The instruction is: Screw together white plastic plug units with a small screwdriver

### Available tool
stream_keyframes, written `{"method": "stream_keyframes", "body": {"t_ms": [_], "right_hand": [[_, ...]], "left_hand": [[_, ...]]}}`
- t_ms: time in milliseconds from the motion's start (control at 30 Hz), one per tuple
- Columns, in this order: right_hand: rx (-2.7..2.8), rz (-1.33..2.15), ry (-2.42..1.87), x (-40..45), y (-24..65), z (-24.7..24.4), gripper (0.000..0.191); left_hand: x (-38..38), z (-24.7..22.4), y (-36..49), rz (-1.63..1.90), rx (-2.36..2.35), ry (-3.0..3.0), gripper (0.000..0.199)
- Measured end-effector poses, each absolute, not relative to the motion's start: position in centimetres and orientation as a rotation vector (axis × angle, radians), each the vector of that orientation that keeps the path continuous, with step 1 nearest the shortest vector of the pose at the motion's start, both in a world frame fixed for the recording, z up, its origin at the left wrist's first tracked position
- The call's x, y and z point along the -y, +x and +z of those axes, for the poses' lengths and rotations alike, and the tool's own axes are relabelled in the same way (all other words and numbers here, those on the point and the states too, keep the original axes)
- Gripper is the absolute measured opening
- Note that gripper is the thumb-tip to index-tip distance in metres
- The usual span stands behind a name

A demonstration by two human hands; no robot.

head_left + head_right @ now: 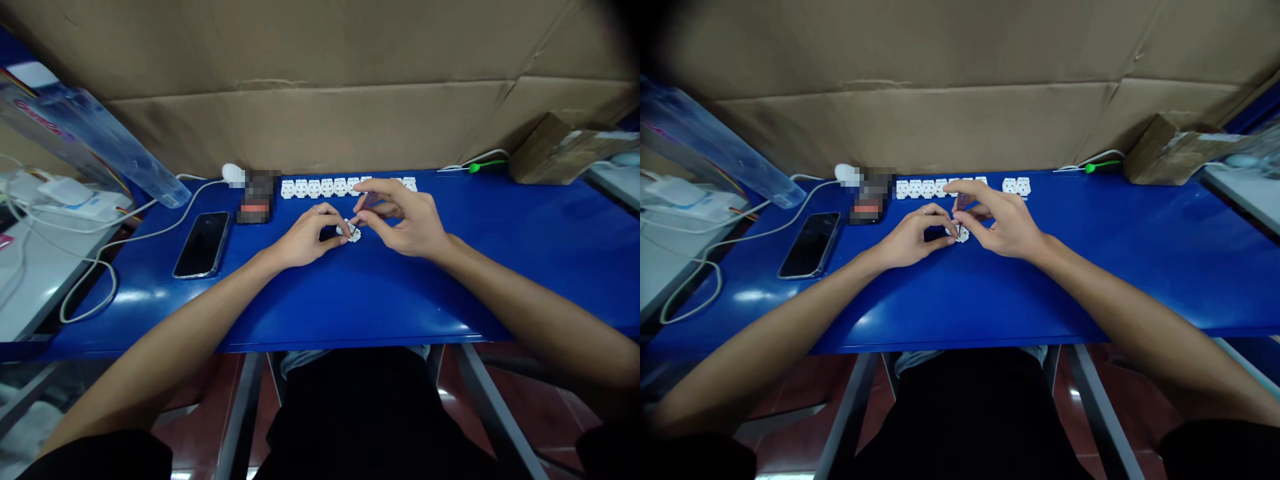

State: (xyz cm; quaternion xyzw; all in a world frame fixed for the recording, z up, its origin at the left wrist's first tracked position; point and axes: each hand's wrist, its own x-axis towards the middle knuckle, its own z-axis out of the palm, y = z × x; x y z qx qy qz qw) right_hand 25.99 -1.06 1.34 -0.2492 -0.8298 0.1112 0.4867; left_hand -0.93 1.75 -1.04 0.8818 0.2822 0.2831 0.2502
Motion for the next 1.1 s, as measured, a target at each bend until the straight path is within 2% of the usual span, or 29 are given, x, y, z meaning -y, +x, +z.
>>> {"method": "stream_keyframes", "body": {"t_ms": [100,233,467,667,833,1000,1100], "right_hand": [[2.027,0.218,-0.609,1.16,25.98,1.4,0.047],[2.061,0.361,-0.668,1.36,26.01,1.29,0.053],[1.898,0.136,-0.6,0.96,25.58,1.17,0.041],[1.92,0.278,-0.667,1.21,25.47,1.03,0.044],[1.884,0.151,-0.649,1.03,25.45,1.16,0.041],[1.93,0.227,-0.597,1.03,25.53,1.31,0.044],[1.884,0.119,-0.616,1.01,25.71,1.33,0.038]], "left_hand": [[-1.72,-1.07,-0.93,0.779,-0.773,2.398,0.012],[-1.64,-1.01,-0.94,0.775,-0.78,2.399,0.011],[-1.47,-0.81,-0.85,0.789,-0.743,2.41,0.01],[-1.49,-0.75,-0.81,0.775,-0.751,2.422,0.011],[-1.45,-0.73,-0.79,0.775,-0.753,2.419,0.011],[-1.51,-0.76,-0.86,0.773,-0.743,2.437,0.014],[-1.52,-0.72,-0.88,0.776,-0.737,2.441,0.015]]}}
